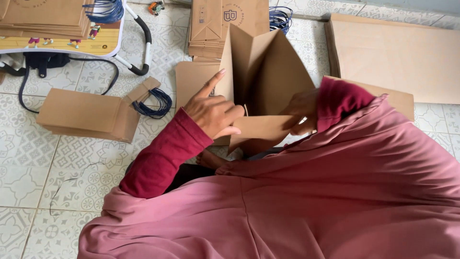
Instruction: The person sits on the floor and assembles flat paper bags. They fold the sides and bottom of the bags to form a three-dimensional shape. The person uses a brush to apply glue to the flaps and presses them together to secure the bag structure.
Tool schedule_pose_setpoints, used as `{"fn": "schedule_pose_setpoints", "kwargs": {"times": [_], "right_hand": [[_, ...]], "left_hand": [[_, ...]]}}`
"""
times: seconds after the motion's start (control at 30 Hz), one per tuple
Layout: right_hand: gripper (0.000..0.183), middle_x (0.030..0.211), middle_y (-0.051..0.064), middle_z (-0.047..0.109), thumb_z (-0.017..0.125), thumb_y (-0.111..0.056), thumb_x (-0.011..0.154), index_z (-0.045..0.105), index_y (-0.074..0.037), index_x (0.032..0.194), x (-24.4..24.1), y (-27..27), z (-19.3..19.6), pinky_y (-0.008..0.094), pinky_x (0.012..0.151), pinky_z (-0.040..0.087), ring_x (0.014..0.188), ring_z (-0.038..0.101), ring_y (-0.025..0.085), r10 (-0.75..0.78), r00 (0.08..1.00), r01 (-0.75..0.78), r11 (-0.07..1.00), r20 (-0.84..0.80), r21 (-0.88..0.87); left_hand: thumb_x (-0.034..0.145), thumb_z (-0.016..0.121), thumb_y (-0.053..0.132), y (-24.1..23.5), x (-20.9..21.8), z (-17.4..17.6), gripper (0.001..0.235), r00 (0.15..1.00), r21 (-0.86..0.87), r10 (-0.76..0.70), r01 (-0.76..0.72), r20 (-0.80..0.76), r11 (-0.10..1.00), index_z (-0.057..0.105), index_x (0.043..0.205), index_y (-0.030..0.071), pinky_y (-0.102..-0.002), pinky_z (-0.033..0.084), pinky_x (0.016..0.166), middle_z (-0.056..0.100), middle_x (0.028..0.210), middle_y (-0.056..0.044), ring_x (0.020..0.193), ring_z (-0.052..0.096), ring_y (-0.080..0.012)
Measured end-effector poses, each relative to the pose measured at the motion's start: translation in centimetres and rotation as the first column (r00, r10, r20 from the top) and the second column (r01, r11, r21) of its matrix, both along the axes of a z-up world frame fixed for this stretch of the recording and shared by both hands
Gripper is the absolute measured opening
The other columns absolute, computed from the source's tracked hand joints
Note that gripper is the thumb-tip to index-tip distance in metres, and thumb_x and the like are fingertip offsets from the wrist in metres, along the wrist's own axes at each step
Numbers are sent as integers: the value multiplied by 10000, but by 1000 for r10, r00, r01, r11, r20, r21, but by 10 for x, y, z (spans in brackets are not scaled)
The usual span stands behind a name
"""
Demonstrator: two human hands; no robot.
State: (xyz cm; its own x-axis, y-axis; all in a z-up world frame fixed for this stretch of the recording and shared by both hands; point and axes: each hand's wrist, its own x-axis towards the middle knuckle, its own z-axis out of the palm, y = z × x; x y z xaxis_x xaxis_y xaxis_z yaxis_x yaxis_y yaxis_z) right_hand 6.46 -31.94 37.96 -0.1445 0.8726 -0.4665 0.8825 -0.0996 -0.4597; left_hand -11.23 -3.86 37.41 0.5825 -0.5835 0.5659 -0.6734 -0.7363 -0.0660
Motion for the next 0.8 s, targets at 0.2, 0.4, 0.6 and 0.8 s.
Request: {"fn": "schedule_pose_setpoints", "kwargs": {"times": [0.2,0.4,0.6,0.8], "right_hand": [[327,671,6,770,757,-542,797,719,-220,835,11,-13,11,428,720,581,759,758,290,-461,877,464,886,136,6],[780,1104,222,625,766,-330,819,494,-237,1544,-19,-16,9,610,769,554,877,645,493,-445,892,275,674,80,686],[553,1265,100,718,405,-621,1028,763,-215,1139,-53,-20,-4,650,1179,299,1269,620,334,-445,724,-279,508,526,814],[623,1347,76,702,513,-710,939,736,-217,1247,-68,-27,-11,727,1205,181,1425,514,354,-458,694,-208,611,555,764]], "left_hand": [[757,845,497,-9,5,-19,621,979,-37,199,-198,43,980,588,1231,187,-497,480,1092,627,784,-23,500,626,-179],[856,824,189,-19,8,-33,226,942,-88,239,-224,237,971,664,1015,175,-654,380,1090,579,1362,-64,1279,553,-284],[762,835,541,-22,-3,-51,577,968,-53,182,-175,171,983,689,1214,213,-804,176,1123,641,1352,-78,1411,469,-293],[874,729,538,-25,-3,-66,496,971,-28,200,-198,131,980,669,1272,248,-841,150,1090,583,1453,-82,1469,394,-309]]}}
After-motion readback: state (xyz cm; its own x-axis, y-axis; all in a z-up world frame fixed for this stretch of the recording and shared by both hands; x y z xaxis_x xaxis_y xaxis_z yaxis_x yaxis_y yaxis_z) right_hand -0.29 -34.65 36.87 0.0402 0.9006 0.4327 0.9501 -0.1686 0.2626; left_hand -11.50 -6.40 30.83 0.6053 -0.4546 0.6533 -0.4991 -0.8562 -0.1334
